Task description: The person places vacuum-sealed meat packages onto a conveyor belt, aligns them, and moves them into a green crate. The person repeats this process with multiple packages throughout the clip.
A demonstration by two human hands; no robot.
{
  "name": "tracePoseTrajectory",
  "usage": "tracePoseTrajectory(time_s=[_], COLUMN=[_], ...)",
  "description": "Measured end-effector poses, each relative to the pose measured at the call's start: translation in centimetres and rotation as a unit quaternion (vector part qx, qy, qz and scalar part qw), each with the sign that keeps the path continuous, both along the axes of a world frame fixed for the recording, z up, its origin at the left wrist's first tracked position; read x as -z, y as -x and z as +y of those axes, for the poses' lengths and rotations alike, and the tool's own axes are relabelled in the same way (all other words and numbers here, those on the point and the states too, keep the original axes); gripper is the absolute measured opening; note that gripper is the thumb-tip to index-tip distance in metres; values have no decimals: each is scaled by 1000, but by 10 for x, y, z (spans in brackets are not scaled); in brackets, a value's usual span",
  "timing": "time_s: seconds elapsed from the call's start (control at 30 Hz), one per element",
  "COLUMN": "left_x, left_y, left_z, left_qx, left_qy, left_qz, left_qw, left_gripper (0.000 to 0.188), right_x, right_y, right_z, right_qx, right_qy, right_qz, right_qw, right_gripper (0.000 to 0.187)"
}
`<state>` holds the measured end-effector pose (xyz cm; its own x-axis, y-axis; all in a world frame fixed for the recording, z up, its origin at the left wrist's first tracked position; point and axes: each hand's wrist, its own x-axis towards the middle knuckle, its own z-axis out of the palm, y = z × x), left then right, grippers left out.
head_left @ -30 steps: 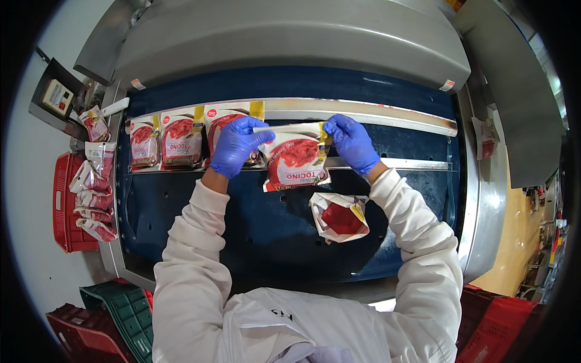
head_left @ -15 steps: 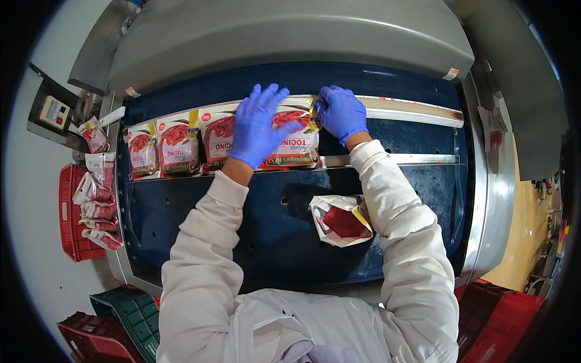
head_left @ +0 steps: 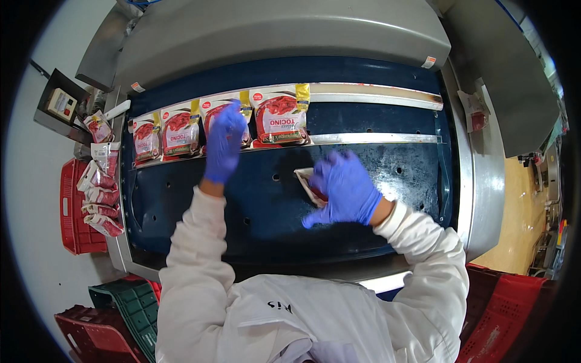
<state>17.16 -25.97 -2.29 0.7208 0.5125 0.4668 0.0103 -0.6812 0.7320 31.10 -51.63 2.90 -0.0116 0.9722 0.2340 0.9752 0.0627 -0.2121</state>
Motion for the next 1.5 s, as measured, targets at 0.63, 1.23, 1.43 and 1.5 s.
tracePoseTrajectory(time_s=[0.63,1.23,1.43,1.5], left_x=[41,10,-6,-37], left_y=[-44,-61,-53,-70], left_z=[-171,-128,-123,-113], left_qx=[227,101,184,159], left_qy=[221,351,294,-2], left_qz=[-80,78,73,53], left_qw=[945,928,935,986], left_gripper=[66,14,8,12], right_x=[-65,81,70,38], right_y=[20,-88,-90,-106], right_z=[-74,-58,-67,-50], right_qx=[16,214,218,220], right_qy=[-56,-152,-158,-147], right_qz=[-139,657,656,688], right_qw=[989,707,705,676], right_gripper=[36,24,12,13])
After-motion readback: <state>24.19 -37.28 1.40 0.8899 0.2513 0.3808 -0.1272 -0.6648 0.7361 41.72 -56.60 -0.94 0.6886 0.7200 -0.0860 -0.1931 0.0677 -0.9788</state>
